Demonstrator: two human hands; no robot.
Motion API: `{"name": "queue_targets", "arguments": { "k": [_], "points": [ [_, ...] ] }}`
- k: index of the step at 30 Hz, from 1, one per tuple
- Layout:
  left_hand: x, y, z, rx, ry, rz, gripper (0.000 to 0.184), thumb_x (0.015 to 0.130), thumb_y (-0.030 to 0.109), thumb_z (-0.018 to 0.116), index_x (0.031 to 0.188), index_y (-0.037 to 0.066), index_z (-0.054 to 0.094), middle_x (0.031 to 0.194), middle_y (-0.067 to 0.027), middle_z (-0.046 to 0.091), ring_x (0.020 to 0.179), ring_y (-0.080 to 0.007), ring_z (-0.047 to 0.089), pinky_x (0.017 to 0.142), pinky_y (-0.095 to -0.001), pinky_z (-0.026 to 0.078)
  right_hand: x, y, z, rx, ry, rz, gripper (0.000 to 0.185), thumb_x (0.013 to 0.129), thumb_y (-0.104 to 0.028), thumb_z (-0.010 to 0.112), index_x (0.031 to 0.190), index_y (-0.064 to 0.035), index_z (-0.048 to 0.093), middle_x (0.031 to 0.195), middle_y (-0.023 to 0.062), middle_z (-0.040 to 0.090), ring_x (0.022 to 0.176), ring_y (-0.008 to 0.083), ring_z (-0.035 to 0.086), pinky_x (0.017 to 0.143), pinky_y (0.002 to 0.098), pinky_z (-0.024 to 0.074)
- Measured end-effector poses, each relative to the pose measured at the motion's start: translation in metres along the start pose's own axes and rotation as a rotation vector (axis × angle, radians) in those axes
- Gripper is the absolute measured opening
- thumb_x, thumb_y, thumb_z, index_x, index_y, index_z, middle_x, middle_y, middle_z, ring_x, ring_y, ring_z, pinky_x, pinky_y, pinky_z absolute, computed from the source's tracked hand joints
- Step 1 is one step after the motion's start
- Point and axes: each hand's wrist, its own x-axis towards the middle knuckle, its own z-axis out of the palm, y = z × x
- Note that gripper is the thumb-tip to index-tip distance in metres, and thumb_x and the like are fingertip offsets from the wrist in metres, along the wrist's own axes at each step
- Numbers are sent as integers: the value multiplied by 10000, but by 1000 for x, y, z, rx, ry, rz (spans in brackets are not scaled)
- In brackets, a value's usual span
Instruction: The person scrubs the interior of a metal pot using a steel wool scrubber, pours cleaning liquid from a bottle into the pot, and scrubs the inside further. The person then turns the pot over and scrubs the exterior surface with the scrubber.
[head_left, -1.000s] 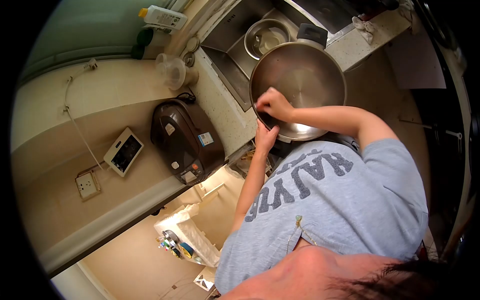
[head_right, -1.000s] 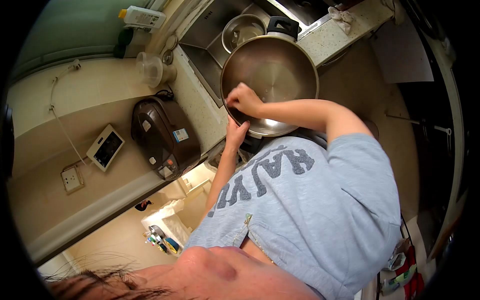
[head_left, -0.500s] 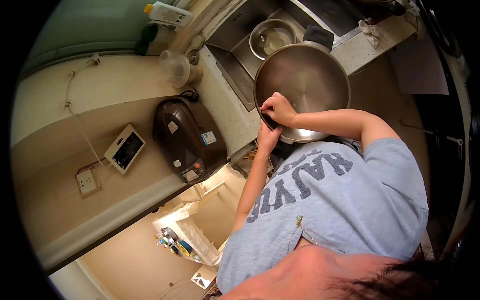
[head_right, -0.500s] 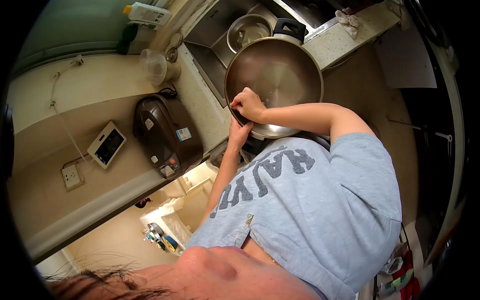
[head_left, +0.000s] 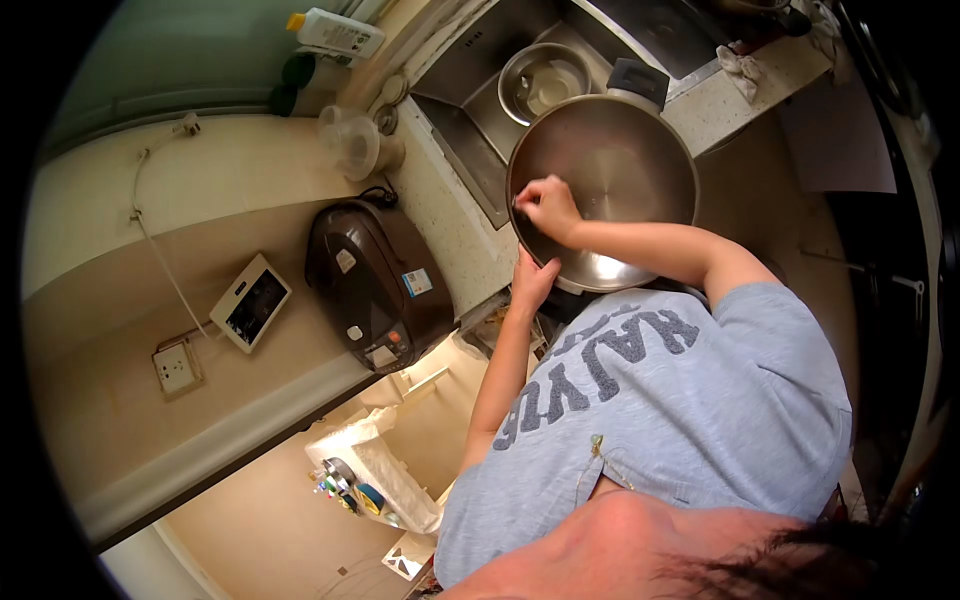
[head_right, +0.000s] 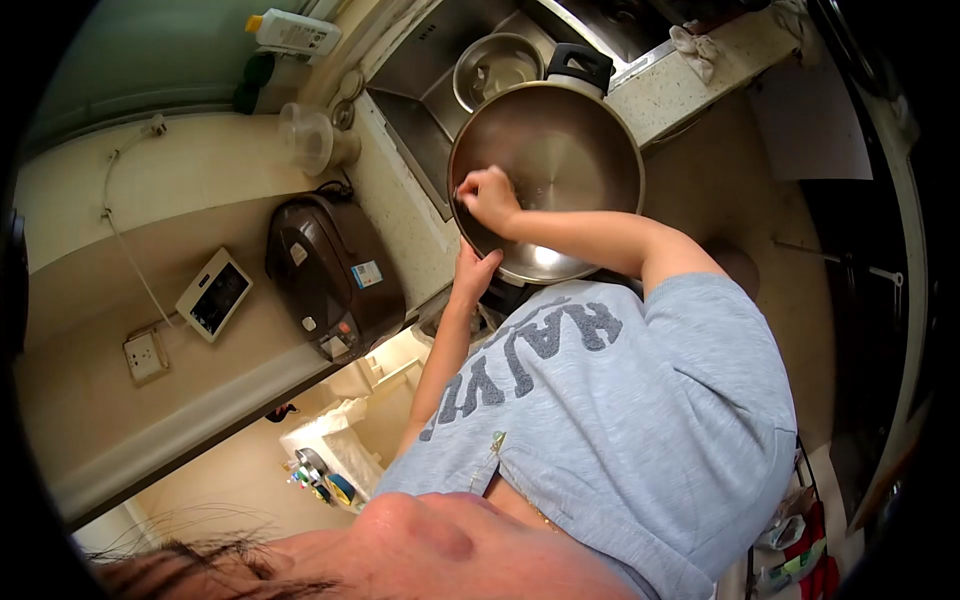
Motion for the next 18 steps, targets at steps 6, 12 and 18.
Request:
{"name": "queue_targets", "arguments": {
  "k": [6, 12, 18],
  "points": [
    [2, -1, 1, -39, -15, -34, 541, 724, 177, 626, 1195, 25, 407, 979, -147, 645, 877, -251, 630, 786, -337, 475, 32, 6, 5, 68, 227, -24, 34, 680, -87, 679, 649, -72, 678, 712, 87, 658, 733, 263, 583, 715, 351, 445],
    [3, 4, 1, 12, -20, -45, 535, 729, 166, 615, 1198, 18, 403, 973, -143, 644, 877, -250, 629, 783, -335, 473, 42, -2, -3, 63, 265, 0, 53, 651, -69, 698, 702, -78, 705, 767, 82, 665, 790, 264, 572, 770, 354, 457],
    [4, 6, -1, -14, -21, -58, 531, 729, 157, 610, 1198, 20, 402, 974, -142, 638, 872, -247, 622, 775, -329, 475, 36, -5, -4, 33, 106, -42, 9, 678, -74, 690, 683, -68, 685, 755, 77, 659, 791, 257, 565, 745, 350, 456]
  ]
}}
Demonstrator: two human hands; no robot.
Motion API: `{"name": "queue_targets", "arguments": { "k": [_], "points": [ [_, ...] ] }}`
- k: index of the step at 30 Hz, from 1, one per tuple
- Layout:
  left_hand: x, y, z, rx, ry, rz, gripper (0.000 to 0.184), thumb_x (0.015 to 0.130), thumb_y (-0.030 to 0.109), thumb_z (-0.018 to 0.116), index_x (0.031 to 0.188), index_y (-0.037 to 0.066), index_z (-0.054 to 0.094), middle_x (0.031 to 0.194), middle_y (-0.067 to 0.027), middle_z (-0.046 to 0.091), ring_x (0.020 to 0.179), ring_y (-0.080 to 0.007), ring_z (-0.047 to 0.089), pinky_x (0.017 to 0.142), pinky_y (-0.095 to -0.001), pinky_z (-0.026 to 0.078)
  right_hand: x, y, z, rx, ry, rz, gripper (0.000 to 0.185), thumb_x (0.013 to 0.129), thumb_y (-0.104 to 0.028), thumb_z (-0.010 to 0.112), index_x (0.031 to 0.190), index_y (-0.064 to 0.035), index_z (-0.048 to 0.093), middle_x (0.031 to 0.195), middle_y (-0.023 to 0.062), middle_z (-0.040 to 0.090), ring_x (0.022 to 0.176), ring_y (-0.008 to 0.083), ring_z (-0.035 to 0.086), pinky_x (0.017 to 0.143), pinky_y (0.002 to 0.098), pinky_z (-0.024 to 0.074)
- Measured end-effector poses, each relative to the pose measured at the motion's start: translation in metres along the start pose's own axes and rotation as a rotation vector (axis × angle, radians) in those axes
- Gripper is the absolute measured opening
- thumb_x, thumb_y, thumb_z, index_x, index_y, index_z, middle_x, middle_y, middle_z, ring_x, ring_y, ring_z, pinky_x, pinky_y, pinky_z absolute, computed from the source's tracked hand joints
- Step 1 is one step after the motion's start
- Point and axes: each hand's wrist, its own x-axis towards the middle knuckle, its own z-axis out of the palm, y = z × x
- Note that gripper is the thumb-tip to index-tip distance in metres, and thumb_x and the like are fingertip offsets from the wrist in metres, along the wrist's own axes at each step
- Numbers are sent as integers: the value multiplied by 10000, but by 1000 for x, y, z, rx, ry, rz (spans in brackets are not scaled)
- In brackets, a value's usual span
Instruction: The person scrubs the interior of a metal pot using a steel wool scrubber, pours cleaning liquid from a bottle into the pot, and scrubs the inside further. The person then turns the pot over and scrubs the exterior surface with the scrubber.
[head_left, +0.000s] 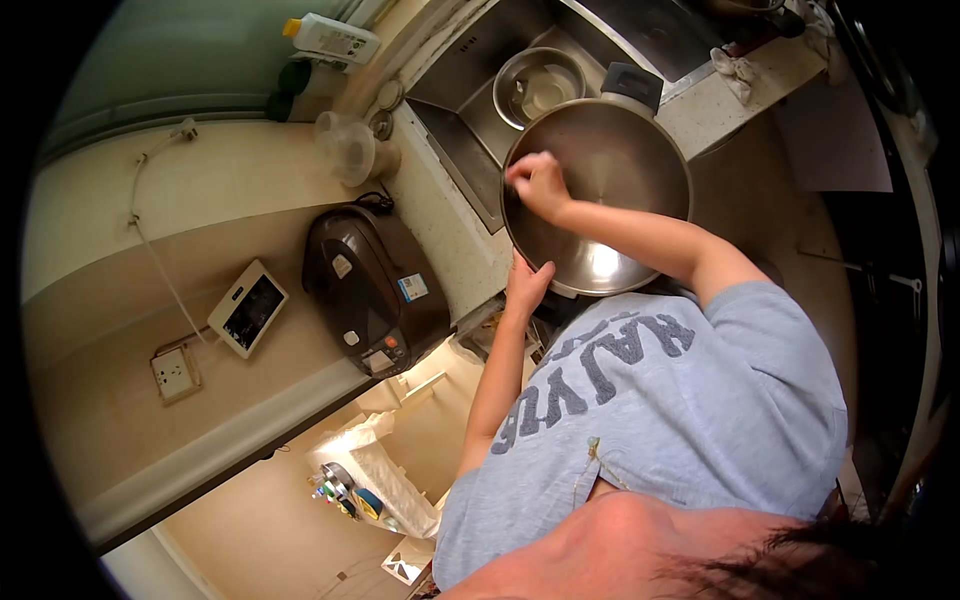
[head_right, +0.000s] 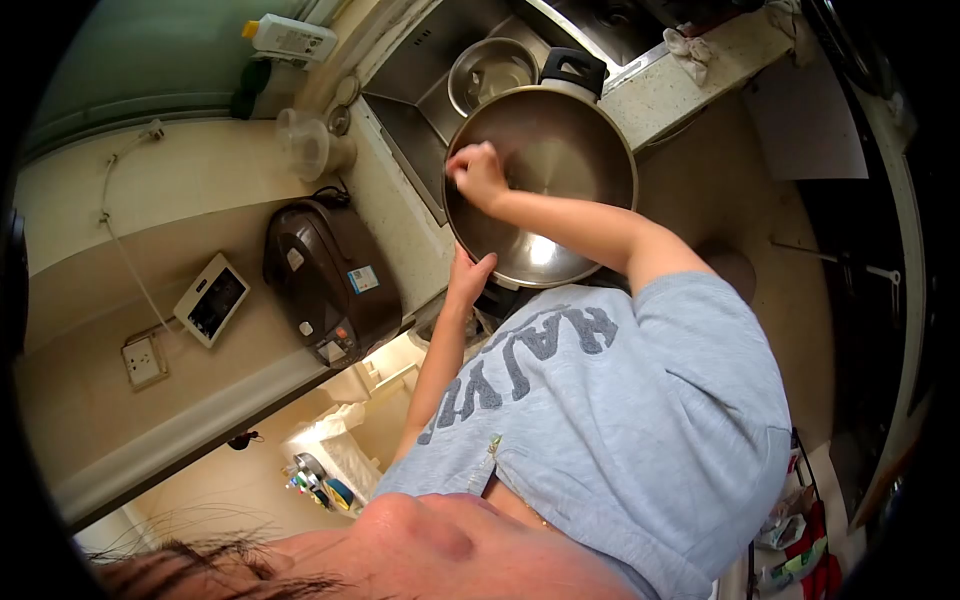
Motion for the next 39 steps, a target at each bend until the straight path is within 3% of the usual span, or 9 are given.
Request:
{"name": "queue_targets", "arguments": {
  "k": [9, 13, 17, 20, 24, 28, 31, 36, 39],
  "points": [
    [2, -9, 0, -24, -21, 28, 528, 726, 156, 612, 1193, 21, 407, 1005, -150, 631, 892, -266, 621, 791, -340, 471, 6, 8, 7, -9, 200, -20, 64, 647, -56, 633, 632, -93, 684, 714, 87, 657, 766, 284, 568, 743, 372, 443],
    [7, -16, 0, -10, 8, 54, 544, 723, 166, 625, 1199, 22, 406, 1016, -153, 625, 907, -270, 619, 793, -344, 469, -27, 2, -2, -49, -184, -62, 27, 653, -65, 652, 637, -73, 673, 738, 98, 656, 771, 287, 562, 740, 389, 440],
    [5, -19, 2, -30, -9, 61, 554, 721, 177, 635, 1199, 21, 401, 1012, -155, 623, 913, -271, 615, 795, -345, 466, -11, 5, 4, -21, 178, -26, 36, 624, -34, 660, 634, -68, 661, 726, 89, 643, 769, 281, 548, 755, 380, 453],
    [5, -21, 2, -53, 6, 51, 556, 720, 174, 634, 1199, 20, 397, 986, -151, 630, 890, -261, 620, 781, -341, 473, -39, 0, -14, -67, -355, -236, 38, 642, -37, 638, 645, -71, 656, 712, 90, 630, 777, 292, 547, 726, 370, 459],
    [2, -11, 0, -11, -3, 37, 554, 718, 171, 640, 1194, 21, 399, 970, -147, 637, 876, -248, 625, 769, -336, 477, -5, 14, 1, -164, 16, -100, 28, 646, -55, 634, 633, -78, 640, 725, 101, 621, 777, 300, 542, 726, 376, 461],
    [5, -13, -3, 6, -18, 46, 576, 711, 178, 638, 1209, 24, 394, 972, -160, 640, 896, -267, 630, 778, -341, 477, -47, -1, -17, -134, -466, -323, 51, 659, -40, 610, 648, -72, 649, 750, 115, 628, 803, 305, 540, 730, 385, 466],
    [6, -23, 1, 7, 13, 100, 580, 706, 192, 643, 1204, 25, 396, 961, -157, 647, 884, -273, 637, 774, -343, 480, -8, 14, -9, -266, -148, -145, 65, 669, -39, 600, 643, -70, 651, 749, 111, 629, 808, 297, 536, 736, 376, 462],
    [10, -27, 1, -27, 6, 97, 549, 716, 185, 637, 1185, 24, 403, 950, -162, 650, 873, -281, 640, 777, -348, 483, -43, -4, -19, -216, -509, -236, 112, 676, -28, 581, 682, -70, 684, 761, 121, 640, 827, 309, 544, 745, 389, 471],
    [9, -25, 3, 14, 17, 75, 566, 714, 181, 644, 1198, 26, 396, 940, -152, 653, 867, -257, 642, 770, -350, 484, -10, 10, -5, -251, -30, -73, 101, 681, -41, 584, 667, -76, 678, 755, 132, 636, 805, 314, 549, 735, 392, 473]
  ]
}}
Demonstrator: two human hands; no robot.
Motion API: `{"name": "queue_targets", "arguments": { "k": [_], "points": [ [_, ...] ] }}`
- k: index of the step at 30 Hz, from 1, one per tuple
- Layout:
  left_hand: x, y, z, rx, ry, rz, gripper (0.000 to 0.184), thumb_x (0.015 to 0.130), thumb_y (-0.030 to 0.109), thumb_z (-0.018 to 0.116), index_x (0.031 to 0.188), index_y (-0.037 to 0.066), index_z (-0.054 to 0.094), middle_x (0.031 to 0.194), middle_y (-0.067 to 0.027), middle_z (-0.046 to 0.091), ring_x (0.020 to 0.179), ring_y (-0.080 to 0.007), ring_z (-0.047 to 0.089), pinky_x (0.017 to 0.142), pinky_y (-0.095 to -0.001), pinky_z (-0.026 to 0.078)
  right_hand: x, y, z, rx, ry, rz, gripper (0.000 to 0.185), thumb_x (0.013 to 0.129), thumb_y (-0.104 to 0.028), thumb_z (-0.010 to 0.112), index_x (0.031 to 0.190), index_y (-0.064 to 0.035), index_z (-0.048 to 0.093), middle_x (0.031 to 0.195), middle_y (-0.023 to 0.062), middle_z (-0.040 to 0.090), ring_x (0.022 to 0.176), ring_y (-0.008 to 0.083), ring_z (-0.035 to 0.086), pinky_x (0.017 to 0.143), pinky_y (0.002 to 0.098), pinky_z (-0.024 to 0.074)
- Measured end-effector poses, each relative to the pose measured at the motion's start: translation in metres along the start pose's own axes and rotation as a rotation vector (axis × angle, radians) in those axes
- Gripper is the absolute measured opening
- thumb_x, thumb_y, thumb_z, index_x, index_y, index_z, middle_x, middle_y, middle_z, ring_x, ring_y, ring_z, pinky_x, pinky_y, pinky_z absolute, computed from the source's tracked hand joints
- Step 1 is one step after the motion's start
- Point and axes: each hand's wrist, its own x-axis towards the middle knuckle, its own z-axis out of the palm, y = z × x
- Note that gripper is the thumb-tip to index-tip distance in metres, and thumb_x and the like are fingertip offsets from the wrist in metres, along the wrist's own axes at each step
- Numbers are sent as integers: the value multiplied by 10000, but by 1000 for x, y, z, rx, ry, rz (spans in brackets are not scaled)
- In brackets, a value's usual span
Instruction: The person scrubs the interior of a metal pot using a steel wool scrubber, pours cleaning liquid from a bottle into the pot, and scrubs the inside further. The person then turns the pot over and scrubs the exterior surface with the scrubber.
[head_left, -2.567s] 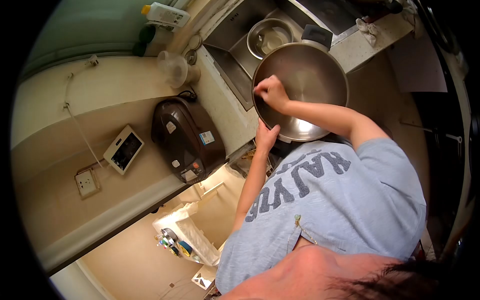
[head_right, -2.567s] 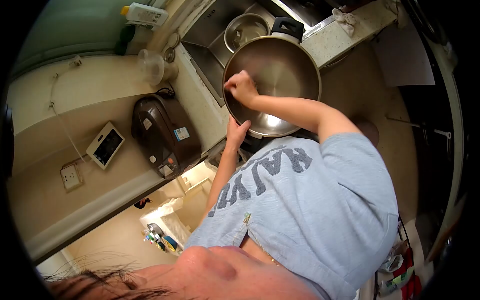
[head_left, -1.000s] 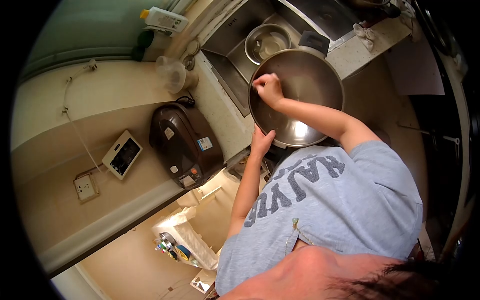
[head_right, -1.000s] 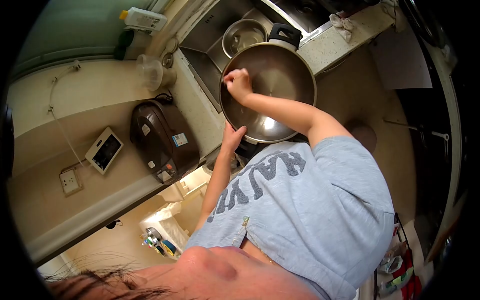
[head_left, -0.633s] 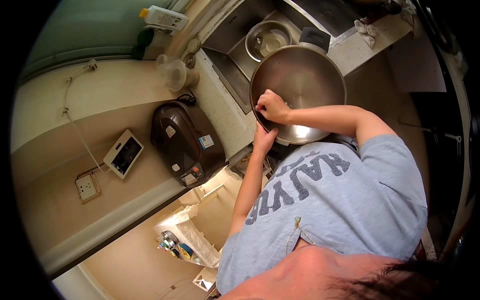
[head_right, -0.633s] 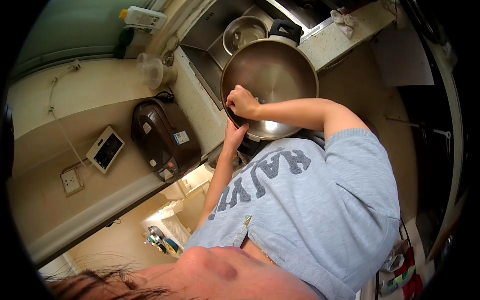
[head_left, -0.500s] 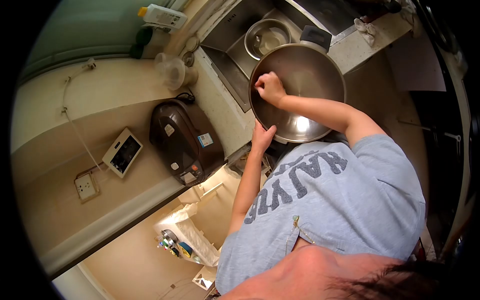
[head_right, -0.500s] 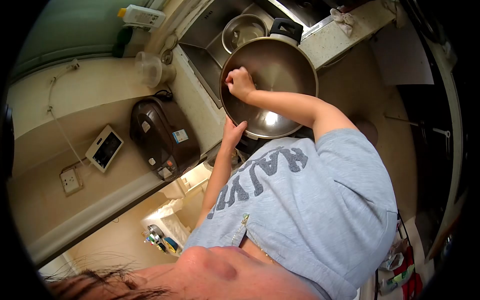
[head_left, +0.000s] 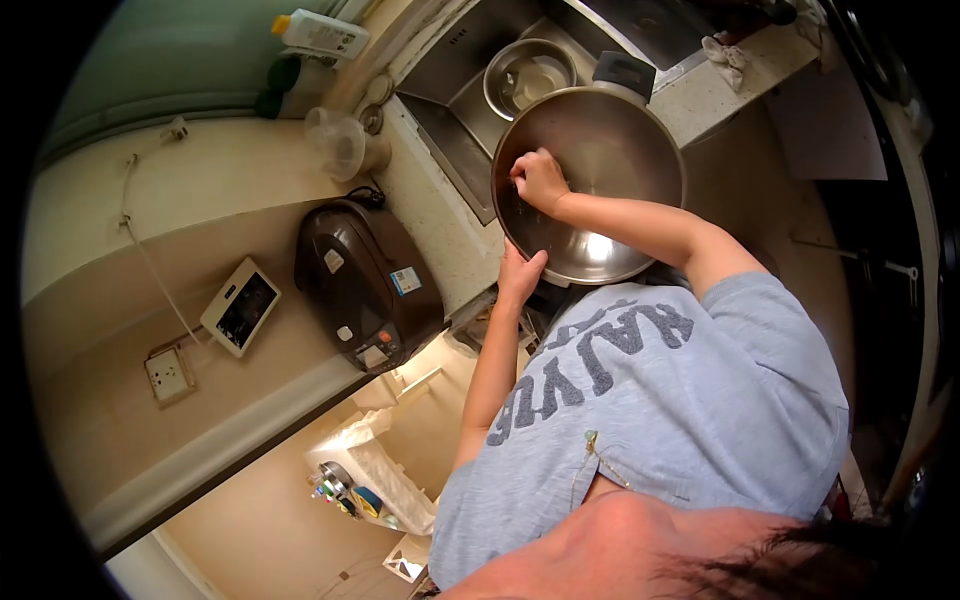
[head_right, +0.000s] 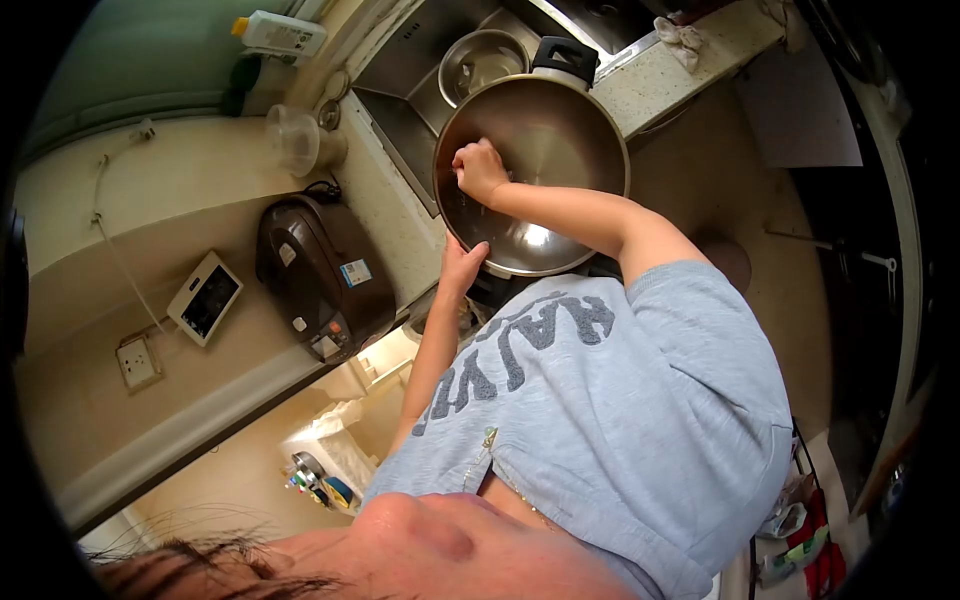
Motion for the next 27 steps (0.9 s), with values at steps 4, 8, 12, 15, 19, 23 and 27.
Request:
{"name": "queue_targets", "arguments": {
  "k": [4, 8, 12, 15, 19, 23, 27],
  "points": [
    [-5, 13, -4, -28, -17, -62, 562, 714, 185, 640, 1194, 17, 400, 942, -157, 651, 864, -277, 640, 776, -352, 487, -34, -4, -6, 89, -347, -225, 51, 649, -27, 619, 646, -66, 651, 740, 104, 624, 780, 305, 541, 739, 390, 466],
    [1, 8, -6, -7, -4, -38, 565, 711, 181, 646, 1195, 22, 401, 963, -163, 653, 890, -267, 642, 759, -348, 486, -8, 12, -1, -94, -106, -109, 70, 650, -10, 608, 662, -51, 664, 731, 112, 616, 818, 290, 535, 746, 369, 469],
    [2, 17, -4, 37, 19, 27, 540, 709, 174, 640, 1170, 7, 415, 909, -154, 655, 843, -260, 646, 739, -342, 493, -52, -12, -15, -150, -568, -299, 166, 611, 6, 606, 735, -63, 691, 825, 124, 636, 913, 303, 537, 815, 374, 473],
    [1, 10, -7, 43, -8, -8, 506, 717, 161, 633, 1147, -3, 423, 901, -158, 655, 818, -253, 645, 725, -342, 496, -8, 15, -11, -157, -396, -340, 136, 592, 3, 616, 682, -87, 666, 698, 103, 594, 787, 306, 529, 732, 383, 468],
    [-6, 18, -9, -7, 16, 11, 525, 722, 208, 659, 1148, -2, 434, 925, -174, 648, 855, -279, 642, 750, -352, 494, 26, 25, -25, -76, -310, -50, 84, 674, -111, 678, 756, -92, 675, 777, 83, 657, 817, 289, 559, 765, 383, 468],
    [-10, 37, -16, 226, -21, -3, 614, 712, 322, 695, 1154, -8, 424, 965, -218, 636, 888, -353, 624, 765, -391, 490, 25, 28, -26, -216, -73, -50, 69, 696, -140, 669, 762, -121, 674, 796, 49, 651, 843, 282, 548, 760, 392, 461],
    [-20, 40, -7, 467, 7, -61, 679, 698, 435, 689, 1113, -30, 420, 934, -247, 631, 888, -394, 611, 753, -420, 488, -1, 28, -9, -142, -44, 60, 34, 684, -152, 683, 710, -131, 678, 799, 37, 654, 837, 278, 538, 749, 382, 450]
  ]
}}
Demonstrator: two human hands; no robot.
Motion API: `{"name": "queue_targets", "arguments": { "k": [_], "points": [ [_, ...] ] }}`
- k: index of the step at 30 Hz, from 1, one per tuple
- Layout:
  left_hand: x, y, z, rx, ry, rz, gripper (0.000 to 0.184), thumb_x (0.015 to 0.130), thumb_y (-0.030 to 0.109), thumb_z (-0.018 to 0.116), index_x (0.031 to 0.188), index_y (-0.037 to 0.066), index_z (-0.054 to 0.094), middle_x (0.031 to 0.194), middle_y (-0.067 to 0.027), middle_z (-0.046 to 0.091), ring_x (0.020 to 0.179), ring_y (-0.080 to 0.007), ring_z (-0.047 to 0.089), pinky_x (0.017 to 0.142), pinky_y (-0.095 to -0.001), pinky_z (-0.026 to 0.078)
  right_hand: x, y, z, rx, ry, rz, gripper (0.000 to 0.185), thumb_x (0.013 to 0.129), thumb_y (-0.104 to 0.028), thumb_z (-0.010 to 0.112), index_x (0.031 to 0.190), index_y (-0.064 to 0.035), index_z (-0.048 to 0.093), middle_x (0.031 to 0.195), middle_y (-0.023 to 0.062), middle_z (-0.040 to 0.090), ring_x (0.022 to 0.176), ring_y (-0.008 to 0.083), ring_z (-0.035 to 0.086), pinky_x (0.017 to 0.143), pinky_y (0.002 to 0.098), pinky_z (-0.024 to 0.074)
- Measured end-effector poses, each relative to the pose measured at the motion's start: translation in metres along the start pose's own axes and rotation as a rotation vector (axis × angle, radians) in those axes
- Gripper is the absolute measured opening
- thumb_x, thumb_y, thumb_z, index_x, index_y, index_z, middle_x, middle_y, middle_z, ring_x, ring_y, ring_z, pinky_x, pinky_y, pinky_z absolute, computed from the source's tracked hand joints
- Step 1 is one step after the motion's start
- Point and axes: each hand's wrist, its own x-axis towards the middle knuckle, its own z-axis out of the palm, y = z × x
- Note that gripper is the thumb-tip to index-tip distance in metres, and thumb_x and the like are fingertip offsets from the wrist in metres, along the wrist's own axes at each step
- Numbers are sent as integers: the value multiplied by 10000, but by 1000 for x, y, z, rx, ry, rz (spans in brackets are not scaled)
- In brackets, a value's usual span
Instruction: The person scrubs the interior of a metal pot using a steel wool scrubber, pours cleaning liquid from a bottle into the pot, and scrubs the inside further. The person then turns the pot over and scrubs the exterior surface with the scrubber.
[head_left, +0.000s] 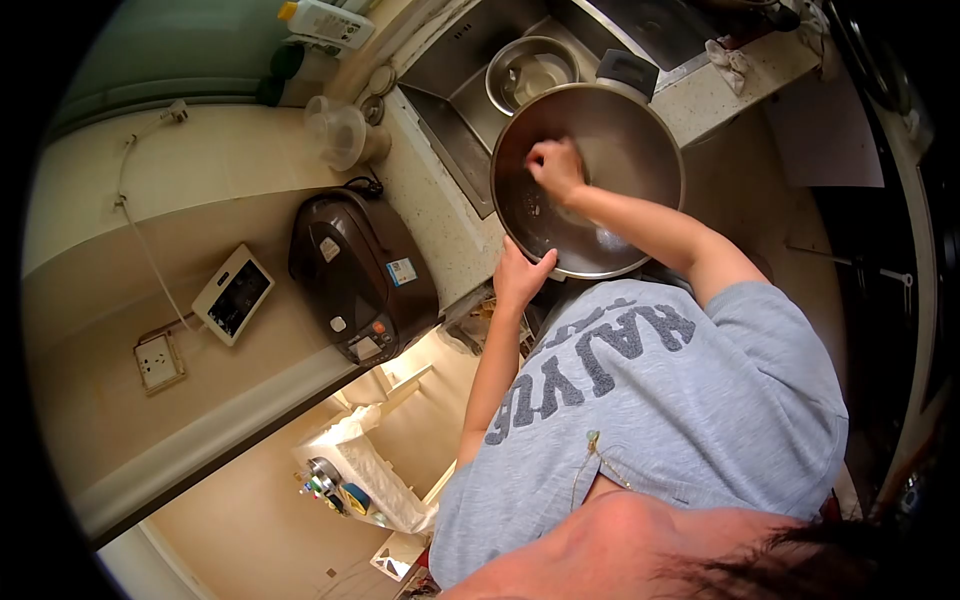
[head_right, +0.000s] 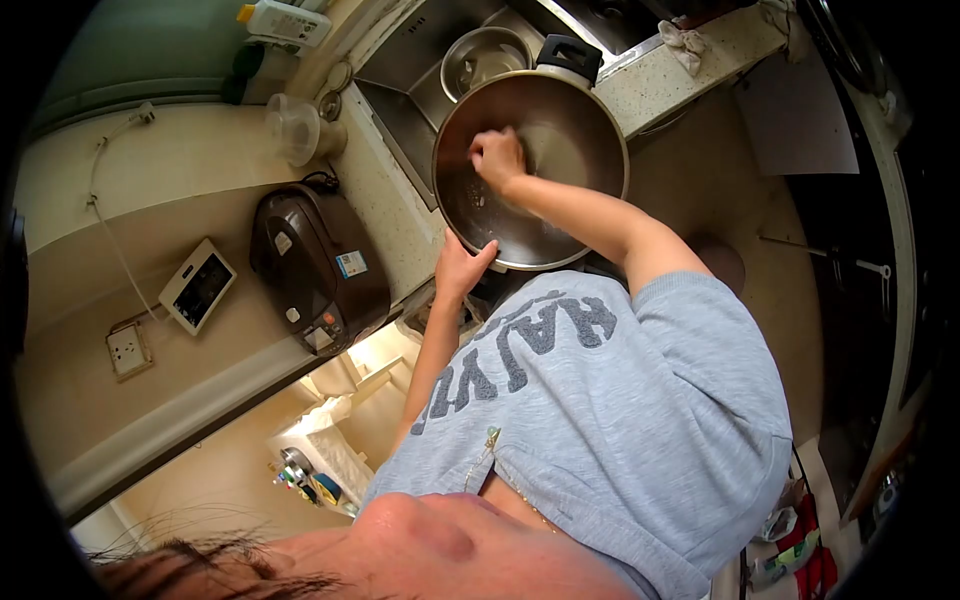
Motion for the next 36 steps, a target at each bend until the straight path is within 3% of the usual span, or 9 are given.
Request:
{"name": "queue_targets", "arguments": {
  "k": [7, 14, 17, 21, 22, 26, 30, 32, 36],
  "points": [
    [0, -2, 2, -52, -15, 28, 718, 668, 522, 706, 1038, -29, 429, 899, -249, 631, 869, -397, 614, 736, -439, 487, -56, -2, -59, 192, -823, -278, 79, 637, -98, 712, 715, -105, 701, 762, 51, 656, 775, 244, 533, 743, 340, 445],
    [-1, -4, 3, -48, -9, 27, 694, 672, 509, 694, 1032, -37, 460, 880, -236, 637, 856, -395, 615, 727, -446, 484, -12, -36, 1, 418, -137, -56, 99, 652, -121, 721, 734, -68, 707, 696, 93, 660, 695, 281, 602, 703, 362, 476],
    [1, -2, 4, -82, 14, 33, 621, 683, 444, 668, 1028, -41, 491, 858, -238, 637, 842, -399, 613, 730, -452, 482, -33, -28, -28, 456, -701, -180, 89, 650, -106, 713, 732, -70, 709, 689, 93, 659, 684, 281, 600, 695, 360, 478],
    [-1, -3, 7, -25, 15, -28, 578, 674, 413, 656, 1033, -16, 511, 862, -232, 639, 842, -398, 612, 734, -464, 478, -21, -28, -1, 331, -225, -383, 61, 630, -77, 694, 691, -74, 700, 693, 77, 657, 693, 281, 594, 660, 371, 481],
    [-3, 0, 5, -44, 8, -28, 572, 675, 414, 655, 1025, -15, 514, 861, -229, 641, 840, -396, 612, 732, -464, 478, -17, -35, 2, 360, -101, -118, 56, 622, -69, 690, 676, -81, 697, 710, 78, 656, 729, 274, 583, 686, 363, 478],
    [-6, 5, 4, -61, 58, -1, 542, 684, 402, 651, 991, -23, 514, 854, -226, 641, 826, -397, 613, 727, -466, 479, -43, -30, -19, 335, -566, -175, 44, 625, -72, 693, 666, -90, 695, 742, 78, 659, 799, 271, 556, 740, 340, 463],
    [-5, 4, 8, 23, 48, -26, 517, 694, 392, 643, 947, -39, 509, 835, -245, 631, 812, -410, 610, 709, -469, 484, -31, -32, -11, 259, -476, -377, 44, 648, -72, 692, 685, -95, 696, 758, 47, 661, 822, 258, 555, 731, 355, 466],
    [-5, 4, 9, 13, 58, -25, 507, 696, 388, 641, 937, -38, 508, 831, -247, 630, 805, -410, 609, 704, -472, 483, -16, -36, 13, 335, 2, 14, 58, 646, -62, 687, 691, -98, 698, 766, 32, 662, 803, 249, 546, 727, 354, 467],
    [-7, 6, 7, 10, 105, 11, 483, 701, 376, 632, 912, -39, 506, 825, -257, 624, 791, -413, 608, 700, -479, 482, -56, -38, -13, 356, -354, -229, 47, 642, -72, 692, 677, -104, 694, 747, 36, 655, 774, 252, 536, 720, 360, 466]
  ]
}}
